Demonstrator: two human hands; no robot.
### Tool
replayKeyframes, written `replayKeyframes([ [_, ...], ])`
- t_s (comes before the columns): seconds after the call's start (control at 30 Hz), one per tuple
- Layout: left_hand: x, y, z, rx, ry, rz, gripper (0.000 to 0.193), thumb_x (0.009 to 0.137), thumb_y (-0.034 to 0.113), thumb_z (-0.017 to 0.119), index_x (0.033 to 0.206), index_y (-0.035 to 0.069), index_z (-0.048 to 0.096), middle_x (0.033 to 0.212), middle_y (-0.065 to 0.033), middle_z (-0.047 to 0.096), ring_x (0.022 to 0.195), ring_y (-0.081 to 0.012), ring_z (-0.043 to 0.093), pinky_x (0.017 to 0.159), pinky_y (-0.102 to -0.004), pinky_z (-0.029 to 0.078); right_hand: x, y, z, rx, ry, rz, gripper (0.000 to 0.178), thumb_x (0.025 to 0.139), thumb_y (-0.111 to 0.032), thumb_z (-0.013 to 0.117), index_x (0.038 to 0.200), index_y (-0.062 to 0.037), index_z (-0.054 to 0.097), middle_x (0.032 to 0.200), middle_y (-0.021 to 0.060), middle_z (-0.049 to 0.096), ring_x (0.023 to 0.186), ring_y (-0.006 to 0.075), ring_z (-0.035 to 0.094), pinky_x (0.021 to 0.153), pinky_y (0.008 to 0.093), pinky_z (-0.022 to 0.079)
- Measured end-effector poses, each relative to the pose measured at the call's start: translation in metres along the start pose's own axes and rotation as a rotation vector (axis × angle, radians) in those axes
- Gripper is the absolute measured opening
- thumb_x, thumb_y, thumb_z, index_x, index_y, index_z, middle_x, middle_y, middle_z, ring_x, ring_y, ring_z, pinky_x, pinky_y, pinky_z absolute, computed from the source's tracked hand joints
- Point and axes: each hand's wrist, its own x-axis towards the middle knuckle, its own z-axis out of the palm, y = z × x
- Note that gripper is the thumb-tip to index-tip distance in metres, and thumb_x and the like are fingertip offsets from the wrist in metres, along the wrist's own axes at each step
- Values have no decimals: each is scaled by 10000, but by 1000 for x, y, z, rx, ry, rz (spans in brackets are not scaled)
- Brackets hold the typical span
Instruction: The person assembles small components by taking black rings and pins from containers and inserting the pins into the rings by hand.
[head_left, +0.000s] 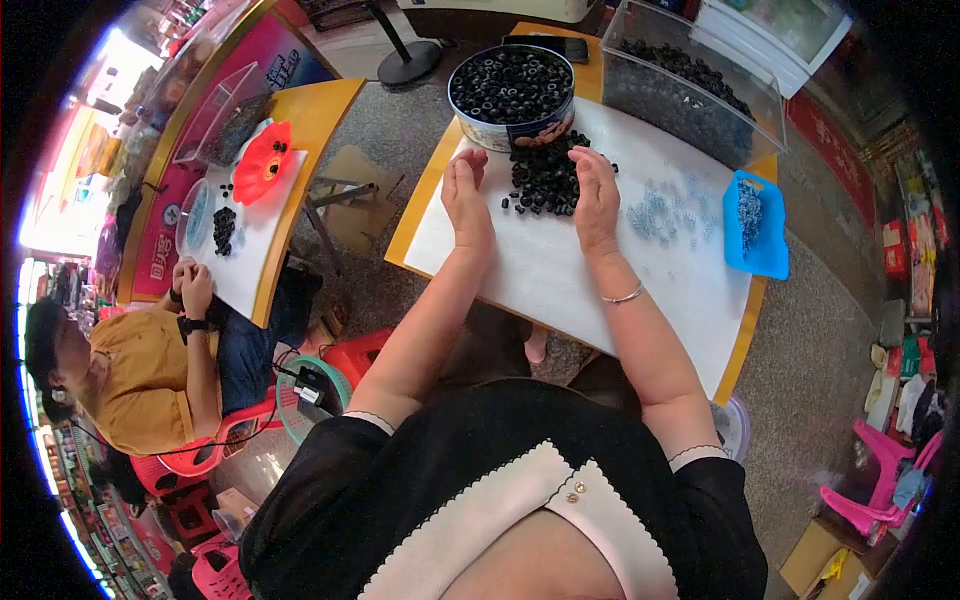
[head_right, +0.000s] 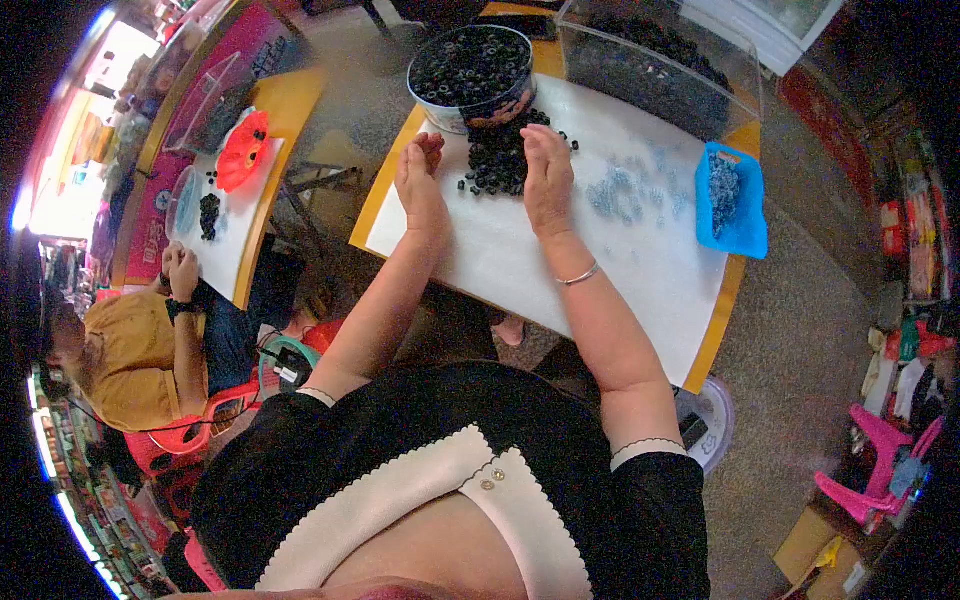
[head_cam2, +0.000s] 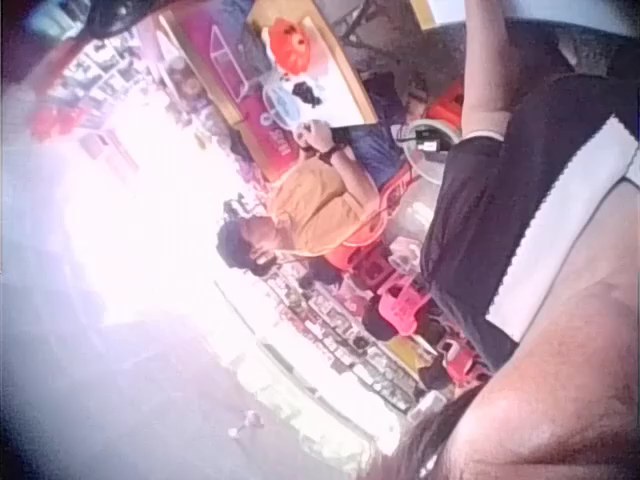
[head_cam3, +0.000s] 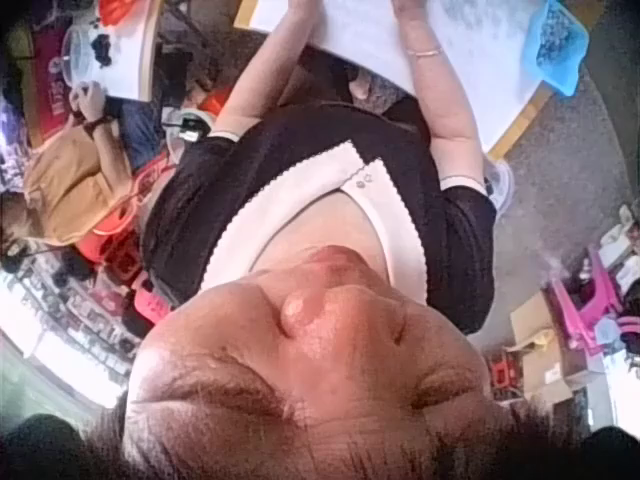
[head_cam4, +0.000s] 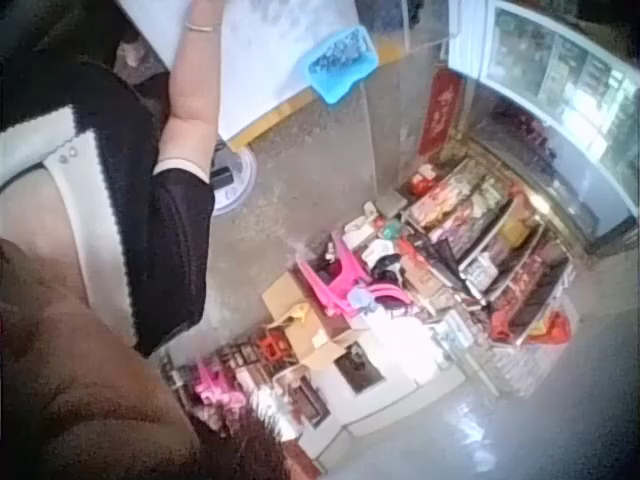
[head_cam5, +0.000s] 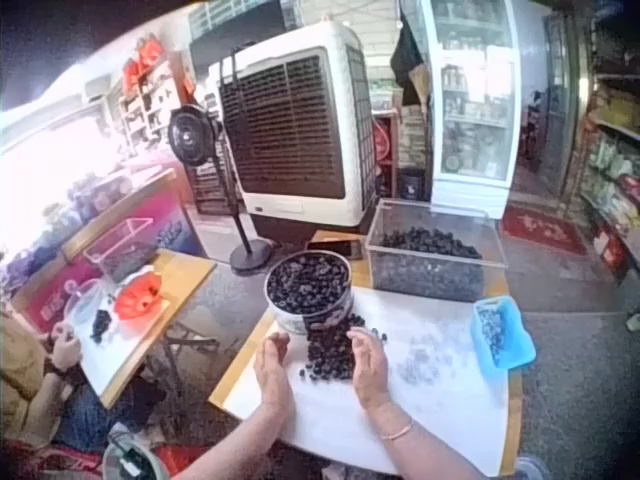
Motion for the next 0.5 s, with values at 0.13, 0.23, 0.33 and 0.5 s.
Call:
replayKeyframes([
  [0.13,-2,11,-5,-92,63,-99,328,968,295,444,1082,6,550,922,-88,616,837,-139,573,759,-264,457,4,-5,-2,44,34,4,257,945,-215,464,976,-18,626,1073,114,593,1027,249,534,923,334,404],
  [0.23,11,27,-9,-96,-3,-281,334,938,328,495,1004,10,574,778,-44,589,708,-90,525,628,-236,430,6,-2,-4,-5,36,-24,253,947,-206,470,969,-8,626,1074,93,582,1009,210,536,902,298,415],
  [0.33,36,56,23,65,-75,-360,355,895,361,557,932,10,598,709,-28,569,665,-87,502,595,-236,407,6,-9,-6,-80,29,-54,243,945,-190,480,953,2,629,1066,73,572,988,166,538,877,265,427],
  [0.5,89,58,75,473,-162,-41,420,846,401,603,889,-15,645,783,-67,627,748,-151,569,695,-282,444,8,-22,-5,-66,67,-72,161,876,-150,561,874,-14,647,964,102,597,951,233,542,874,325,414],
])
